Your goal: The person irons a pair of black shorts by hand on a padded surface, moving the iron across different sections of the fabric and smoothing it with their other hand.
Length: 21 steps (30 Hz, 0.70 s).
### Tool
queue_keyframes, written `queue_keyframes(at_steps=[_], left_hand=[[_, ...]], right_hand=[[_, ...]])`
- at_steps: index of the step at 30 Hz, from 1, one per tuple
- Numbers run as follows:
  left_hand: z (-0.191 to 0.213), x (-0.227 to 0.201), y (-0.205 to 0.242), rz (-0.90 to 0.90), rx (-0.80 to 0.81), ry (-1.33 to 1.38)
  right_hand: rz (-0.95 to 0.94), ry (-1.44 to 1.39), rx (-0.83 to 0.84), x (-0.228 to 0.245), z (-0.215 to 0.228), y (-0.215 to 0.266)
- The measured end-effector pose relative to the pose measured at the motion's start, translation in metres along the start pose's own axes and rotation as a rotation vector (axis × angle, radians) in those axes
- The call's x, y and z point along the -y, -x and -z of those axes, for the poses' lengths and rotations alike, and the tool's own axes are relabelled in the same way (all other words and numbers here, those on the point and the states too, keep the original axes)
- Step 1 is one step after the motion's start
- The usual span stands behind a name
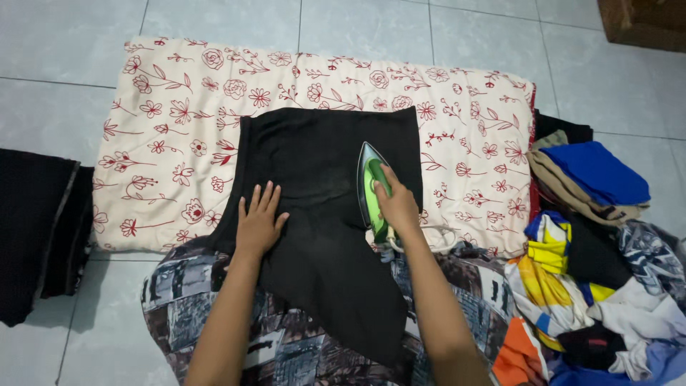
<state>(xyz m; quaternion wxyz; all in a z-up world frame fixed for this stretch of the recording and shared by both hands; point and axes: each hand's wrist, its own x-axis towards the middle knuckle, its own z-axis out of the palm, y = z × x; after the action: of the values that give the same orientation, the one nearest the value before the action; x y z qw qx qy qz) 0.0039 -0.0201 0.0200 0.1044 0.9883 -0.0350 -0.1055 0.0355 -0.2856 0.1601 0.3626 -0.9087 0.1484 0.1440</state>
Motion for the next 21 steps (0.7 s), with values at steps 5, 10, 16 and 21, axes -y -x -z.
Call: queue_keyframes(at_steps=[5, 10, 16, 21], left_hand=[[0.007, -0.003, -0.001, 0.014, 0.017, 0.02], [0.008, -0.003, 0.002, 0.015, 0.02, 0.007], [0.005, -0.001, 0.004, 0.004, 0.008, 0.021], [0.005, -0.001, 0.001, 0.008, 0.009, 0.041]], right_hand=[[0.053, -0.027, -0.082, 0.001, -0.013, -0.06], [0.078, -0.086, -0.137, 0.009, -0.015, -0.083], [0.004, 0.056, -0.063, 0.005, 0.007, -0.03], [-0.042, 0.033, -0.061, -0.006, 0.017, 0.005]])
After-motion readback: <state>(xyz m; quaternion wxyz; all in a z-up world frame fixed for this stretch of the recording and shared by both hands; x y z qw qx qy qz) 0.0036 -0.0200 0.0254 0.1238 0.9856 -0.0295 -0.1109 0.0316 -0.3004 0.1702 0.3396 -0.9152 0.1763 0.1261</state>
